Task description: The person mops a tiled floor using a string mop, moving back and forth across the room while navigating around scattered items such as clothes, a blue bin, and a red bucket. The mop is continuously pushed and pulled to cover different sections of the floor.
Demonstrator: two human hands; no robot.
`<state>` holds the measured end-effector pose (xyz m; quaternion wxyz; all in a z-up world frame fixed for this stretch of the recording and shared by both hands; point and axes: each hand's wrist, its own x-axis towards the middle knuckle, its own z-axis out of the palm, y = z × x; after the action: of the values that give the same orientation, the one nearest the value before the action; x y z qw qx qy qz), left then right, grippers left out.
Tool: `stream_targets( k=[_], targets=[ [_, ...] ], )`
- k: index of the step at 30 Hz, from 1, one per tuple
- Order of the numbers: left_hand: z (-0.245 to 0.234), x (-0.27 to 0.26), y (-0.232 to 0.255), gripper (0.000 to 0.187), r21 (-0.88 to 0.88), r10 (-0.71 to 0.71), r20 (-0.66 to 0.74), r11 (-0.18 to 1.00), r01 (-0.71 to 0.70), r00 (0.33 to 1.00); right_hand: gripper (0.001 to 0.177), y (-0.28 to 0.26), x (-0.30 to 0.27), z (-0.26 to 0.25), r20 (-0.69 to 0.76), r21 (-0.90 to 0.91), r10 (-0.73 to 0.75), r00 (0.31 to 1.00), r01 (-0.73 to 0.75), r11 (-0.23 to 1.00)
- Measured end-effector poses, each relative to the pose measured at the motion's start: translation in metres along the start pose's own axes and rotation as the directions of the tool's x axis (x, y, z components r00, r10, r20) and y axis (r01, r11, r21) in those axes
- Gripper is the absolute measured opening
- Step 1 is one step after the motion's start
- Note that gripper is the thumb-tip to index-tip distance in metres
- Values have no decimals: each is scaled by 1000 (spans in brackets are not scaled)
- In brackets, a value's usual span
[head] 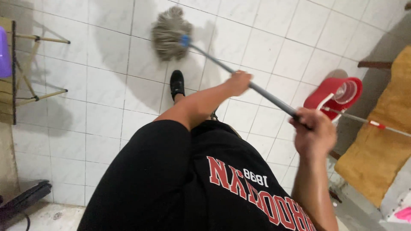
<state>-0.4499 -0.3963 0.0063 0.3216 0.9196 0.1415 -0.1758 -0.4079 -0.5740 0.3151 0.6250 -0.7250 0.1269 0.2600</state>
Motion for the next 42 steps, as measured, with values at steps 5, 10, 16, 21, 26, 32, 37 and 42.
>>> stream_targets(
  k=[5,10,16,21,26,32,37,42],
  targets=[
    [6,23,89,7,-372,349,-143,848,-377,926,28,7,-25,-56,257,-70,-379,889,408,910],
    [89,65,89,31,-143,374,-72,913,-381,924,48,24,-18,-59,423,-24,-568,706,635,772],
    [56,-1,57,25,-238,167,-137,951,-196,976,51,17,2,-70,604,180,-529,597,544,820],
    [6,-43,13,17,-176,-18,31,984,23,999,50,53,33,-44,629,308,-527,572,440,844],
    [58,-28,-62,28,-166,-246,9,955,244,969,47,101,68,-20,629,378,-445,637,250,891],
    [104,19,3,27,86,32,91,996,-40,995,41,71,38,-94,438,242,-259,861,164,956],
    [64,29,77,27,-232,306,78,931,-281,949,42,48,-11,-116,331,23,-436,837,455,890],
    [76,73,78,24,-233,330,257,933,-274,908,38,42,-29,-69,423,-271,-547,722,677,684]
  ],
)
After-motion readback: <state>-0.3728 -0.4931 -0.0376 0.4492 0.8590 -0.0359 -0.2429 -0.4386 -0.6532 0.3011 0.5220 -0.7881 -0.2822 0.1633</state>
